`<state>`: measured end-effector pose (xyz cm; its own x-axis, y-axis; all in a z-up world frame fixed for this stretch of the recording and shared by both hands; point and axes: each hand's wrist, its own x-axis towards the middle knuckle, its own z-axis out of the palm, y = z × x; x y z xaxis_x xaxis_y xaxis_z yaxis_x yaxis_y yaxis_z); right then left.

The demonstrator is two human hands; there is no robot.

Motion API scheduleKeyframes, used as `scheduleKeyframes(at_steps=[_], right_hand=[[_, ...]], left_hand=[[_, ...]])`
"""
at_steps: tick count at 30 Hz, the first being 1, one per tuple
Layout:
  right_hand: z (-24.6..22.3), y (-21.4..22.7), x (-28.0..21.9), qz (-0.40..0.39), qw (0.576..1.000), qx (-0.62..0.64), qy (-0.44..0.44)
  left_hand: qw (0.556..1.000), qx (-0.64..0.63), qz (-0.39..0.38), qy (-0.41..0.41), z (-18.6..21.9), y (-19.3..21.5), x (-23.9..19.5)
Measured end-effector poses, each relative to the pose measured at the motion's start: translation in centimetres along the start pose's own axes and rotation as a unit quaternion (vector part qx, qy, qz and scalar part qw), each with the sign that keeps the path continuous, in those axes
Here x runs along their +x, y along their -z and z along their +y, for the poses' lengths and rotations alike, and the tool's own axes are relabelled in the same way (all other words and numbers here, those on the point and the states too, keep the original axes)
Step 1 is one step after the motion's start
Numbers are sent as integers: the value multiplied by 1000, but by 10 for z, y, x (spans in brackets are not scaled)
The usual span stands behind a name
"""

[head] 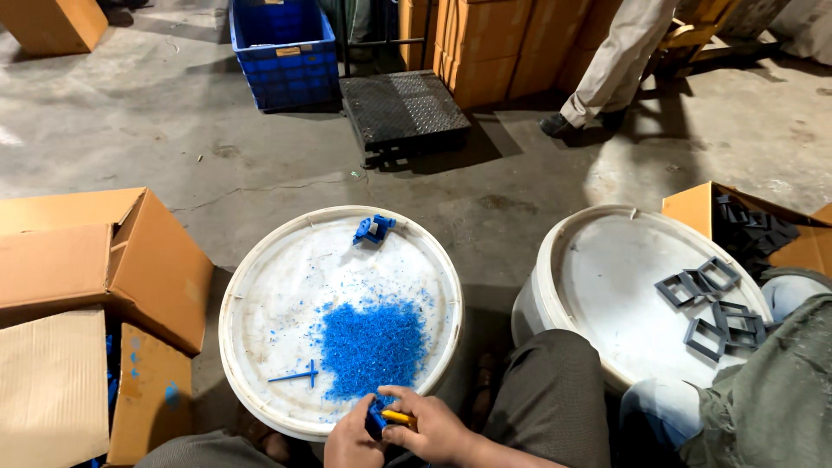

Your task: The person uses a small yellow tool to remove excess material and clean the edges of blue plastic components over a bin lid.

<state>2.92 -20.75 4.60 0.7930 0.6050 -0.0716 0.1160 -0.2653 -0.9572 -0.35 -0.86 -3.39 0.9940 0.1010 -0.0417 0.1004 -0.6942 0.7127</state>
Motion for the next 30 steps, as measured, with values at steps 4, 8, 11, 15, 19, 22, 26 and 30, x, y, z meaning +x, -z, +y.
scheduleKeyframes(at_steps=[4,8,11,15,19,22,26,30], right_hand=[[-12,1,-5,-3,1000,1,18],[-19,-3,-5,28,998,-47,30],[-19,-3,-4,38,997,-39,48],[-19,-4,-4,31,999,-26,32],[-19,-3,-3,22,999,-23,35],[-18,-2,-2,20,998,-47,26],[-7,-2,0,40,999,-10,20],[24,-10,7,52,997,38,-42]], left_hand=[[994,4,-58,89,-4,-3,5],[996,-3,-56,75,-19,-14,9],[995,-21,-56,76,-29,-22,15],[993,-63,-51,89,-32,-26,8],[989,-95,-60,99,-26,-23,5],[990,-82,-73,90,-20,-15,4],[997,-64,-45,16,-6,7,-3],[998,51,-22,-10,20,10,-11]])
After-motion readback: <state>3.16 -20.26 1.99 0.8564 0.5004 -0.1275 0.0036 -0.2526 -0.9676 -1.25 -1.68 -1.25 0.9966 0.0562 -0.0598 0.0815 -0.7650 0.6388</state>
